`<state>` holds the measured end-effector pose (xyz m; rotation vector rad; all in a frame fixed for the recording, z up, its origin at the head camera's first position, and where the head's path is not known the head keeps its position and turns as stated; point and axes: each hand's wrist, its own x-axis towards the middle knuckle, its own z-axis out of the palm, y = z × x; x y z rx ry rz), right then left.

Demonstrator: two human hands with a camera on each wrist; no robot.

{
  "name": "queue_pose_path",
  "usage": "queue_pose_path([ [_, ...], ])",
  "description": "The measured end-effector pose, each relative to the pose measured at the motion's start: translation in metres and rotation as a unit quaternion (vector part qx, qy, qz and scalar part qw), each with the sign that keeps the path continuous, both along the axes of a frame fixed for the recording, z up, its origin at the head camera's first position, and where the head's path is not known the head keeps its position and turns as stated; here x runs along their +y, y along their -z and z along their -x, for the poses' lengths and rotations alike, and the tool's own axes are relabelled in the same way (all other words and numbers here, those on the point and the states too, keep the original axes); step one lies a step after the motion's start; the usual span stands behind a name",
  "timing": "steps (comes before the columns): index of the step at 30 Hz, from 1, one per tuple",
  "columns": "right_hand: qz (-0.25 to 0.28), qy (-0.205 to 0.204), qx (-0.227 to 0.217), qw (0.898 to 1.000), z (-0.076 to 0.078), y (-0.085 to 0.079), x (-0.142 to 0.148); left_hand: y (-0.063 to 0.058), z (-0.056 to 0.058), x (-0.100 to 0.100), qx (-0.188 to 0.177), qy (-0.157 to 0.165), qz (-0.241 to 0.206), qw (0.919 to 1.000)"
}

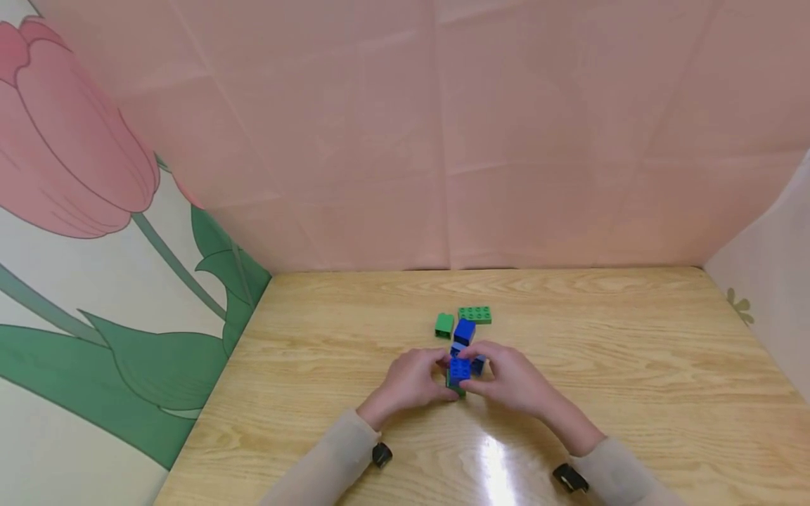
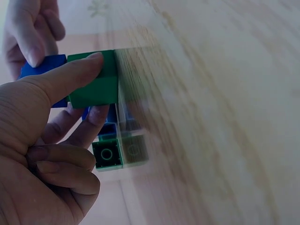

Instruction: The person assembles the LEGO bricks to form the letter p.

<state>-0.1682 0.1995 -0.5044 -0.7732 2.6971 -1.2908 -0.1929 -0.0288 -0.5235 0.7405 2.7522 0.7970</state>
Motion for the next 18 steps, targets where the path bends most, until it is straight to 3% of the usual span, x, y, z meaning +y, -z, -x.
queue_pose_path([
  [12,-0.037,-0.013,0.086,0.996,0.0005,-0.0055,-0.0067,-0.0004,0.0003,0.0001,0.002,0.011,-0.011,0.9999],
  [18,-0.061,-0.022,0.096,0.993,0.0018,-0.0075,-0.0087,-0.0005,0.0006,0.0001,0.001,0.01,-0.012,0.9999],
])
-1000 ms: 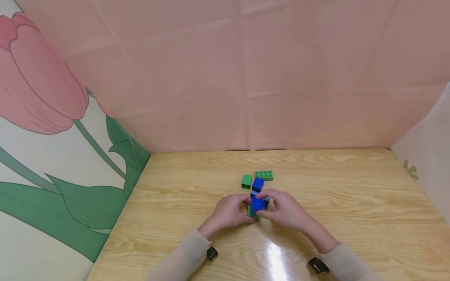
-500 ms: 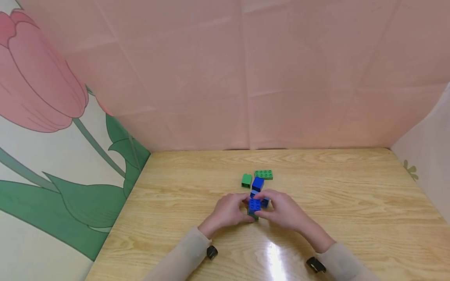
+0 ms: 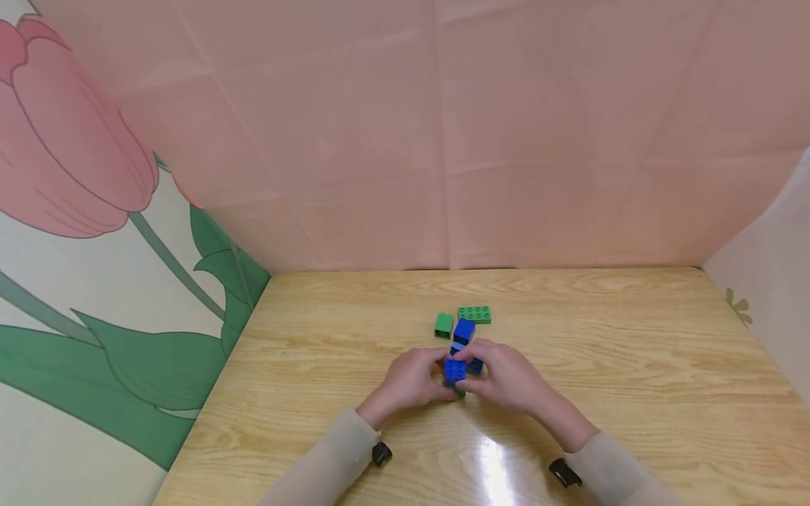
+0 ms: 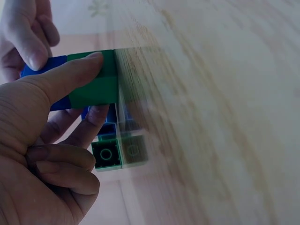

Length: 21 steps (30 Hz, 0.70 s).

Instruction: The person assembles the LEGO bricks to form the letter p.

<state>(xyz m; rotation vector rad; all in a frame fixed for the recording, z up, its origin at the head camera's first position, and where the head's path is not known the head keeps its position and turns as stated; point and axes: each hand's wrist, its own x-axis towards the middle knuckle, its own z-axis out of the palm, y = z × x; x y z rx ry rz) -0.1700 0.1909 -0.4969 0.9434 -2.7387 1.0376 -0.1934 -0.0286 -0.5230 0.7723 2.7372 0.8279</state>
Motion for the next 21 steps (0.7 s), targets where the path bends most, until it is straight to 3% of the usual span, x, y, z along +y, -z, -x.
queue_pose_path([
  [7,-0.006,-0.004,0.003,1.0,0.0015,0.0,0.0009,-0.0004,0.0001,0.0002,-0.006,0.0,-0.003,1.0],
  [17,-0.009,0.014,-0.008,1.0,-0.0006,-0.0014,0.0006,0.0031,0.0012,0.0003,0.023,0.007,-0.001,0.9997],
  [21,0.0,0.021,-0.024,0.999,-0.0019,0.0,0.0011,0.0019,0.0003,0.0002,0.012,0.009,-0.002,0.9999],
])
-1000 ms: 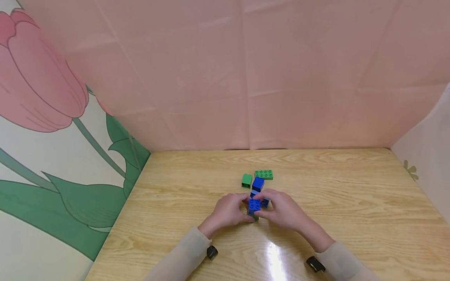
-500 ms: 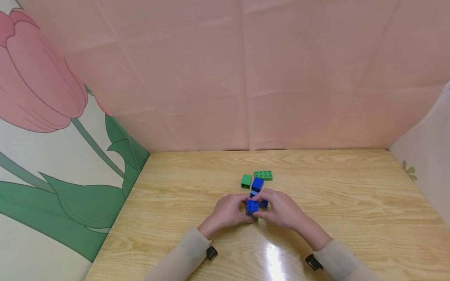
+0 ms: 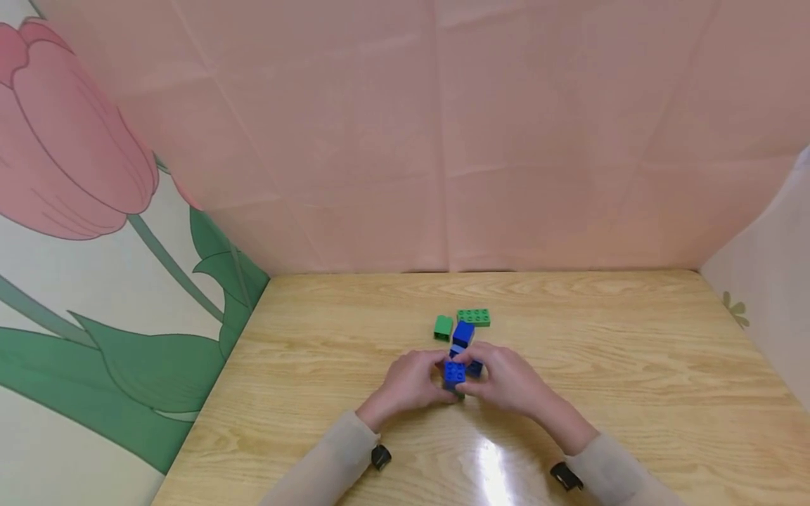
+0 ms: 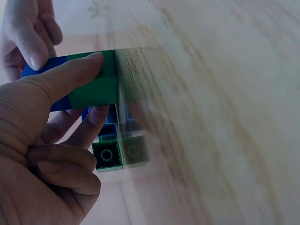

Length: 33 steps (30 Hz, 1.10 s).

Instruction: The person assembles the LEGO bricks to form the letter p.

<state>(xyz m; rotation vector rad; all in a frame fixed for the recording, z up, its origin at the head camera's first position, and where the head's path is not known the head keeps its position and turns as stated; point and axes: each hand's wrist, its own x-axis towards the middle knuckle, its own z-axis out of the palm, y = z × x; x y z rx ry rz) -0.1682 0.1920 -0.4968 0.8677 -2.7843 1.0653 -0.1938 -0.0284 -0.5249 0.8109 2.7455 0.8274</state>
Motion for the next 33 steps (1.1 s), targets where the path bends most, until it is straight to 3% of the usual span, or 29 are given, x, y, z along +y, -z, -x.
queue_pose_path([
  [7,0.023,0.001,-0.064,0.998,0.001,0.004,0.004,-0.002,-0.001,0.0,-0.02,-0.007,0.008,0.9997],
  [16,0.045,0.039,-0.084,0.995,0.007,-0.003,0.019,-0.004,-0.003,-0.001,-0.025,-0.013,0.01,0.9995],
  [23,0.026,0.062,-0.084,0.994,0.012,-0.004,0.027,-0.005,-0.004,-0.001,-0.03,-0.012,0.005,0.9995],
  [33,-0.011,0.078,-0.127,0.989,0.021,0.003,0.026,-0.01,-0.008,-0.005,-0.044,-0.033,-0.037,0.9978],
])
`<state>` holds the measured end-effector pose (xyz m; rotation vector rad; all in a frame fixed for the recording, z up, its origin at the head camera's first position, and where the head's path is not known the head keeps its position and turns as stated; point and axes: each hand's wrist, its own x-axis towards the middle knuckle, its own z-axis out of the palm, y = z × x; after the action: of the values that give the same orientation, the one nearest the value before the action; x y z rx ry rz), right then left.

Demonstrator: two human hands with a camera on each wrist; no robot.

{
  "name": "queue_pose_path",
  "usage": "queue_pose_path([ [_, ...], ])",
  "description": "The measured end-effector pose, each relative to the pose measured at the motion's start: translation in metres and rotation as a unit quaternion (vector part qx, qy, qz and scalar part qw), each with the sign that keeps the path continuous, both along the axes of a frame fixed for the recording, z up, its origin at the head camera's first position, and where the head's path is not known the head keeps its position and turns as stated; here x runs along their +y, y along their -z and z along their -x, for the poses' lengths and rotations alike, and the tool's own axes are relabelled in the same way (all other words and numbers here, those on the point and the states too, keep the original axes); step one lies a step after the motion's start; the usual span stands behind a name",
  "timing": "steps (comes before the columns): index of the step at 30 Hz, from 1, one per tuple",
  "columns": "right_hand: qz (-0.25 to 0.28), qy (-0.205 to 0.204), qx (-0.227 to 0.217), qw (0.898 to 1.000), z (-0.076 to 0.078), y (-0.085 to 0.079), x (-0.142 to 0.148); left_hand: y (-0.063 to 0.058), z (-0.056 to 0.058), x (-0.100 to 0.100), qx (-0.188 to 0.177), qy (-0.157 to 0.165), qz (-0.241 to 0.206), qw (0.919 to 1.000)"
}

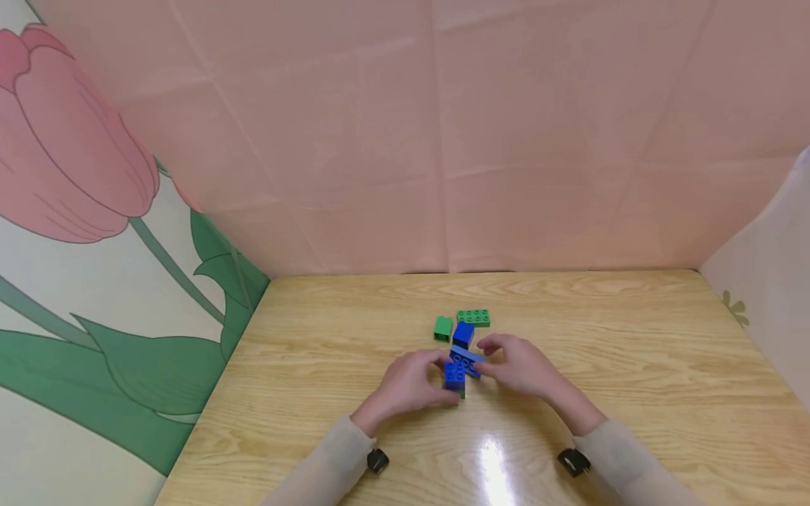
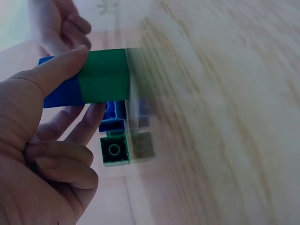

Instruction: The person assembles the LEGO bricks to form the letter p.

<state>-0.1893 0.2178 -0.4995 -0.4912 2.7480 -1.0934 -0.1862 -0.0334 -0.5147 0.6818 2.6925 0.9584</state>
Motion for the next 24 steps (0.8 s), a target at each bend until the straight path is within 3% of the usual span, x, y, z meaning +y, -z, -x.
queue_pose_path([
  [10,-0.002,0.006,-0.052,0.999,0.008,0.01,-0.005,0.0,0.0,-0.002,0.0,0.01,-0.028,0.9995],
  [24,0.014,-0.015,-0.076,0.997,0.012,0.015,-0.003,0.0,-0.001,-0.004,0.003,0.012,-0.077,0.997],
])
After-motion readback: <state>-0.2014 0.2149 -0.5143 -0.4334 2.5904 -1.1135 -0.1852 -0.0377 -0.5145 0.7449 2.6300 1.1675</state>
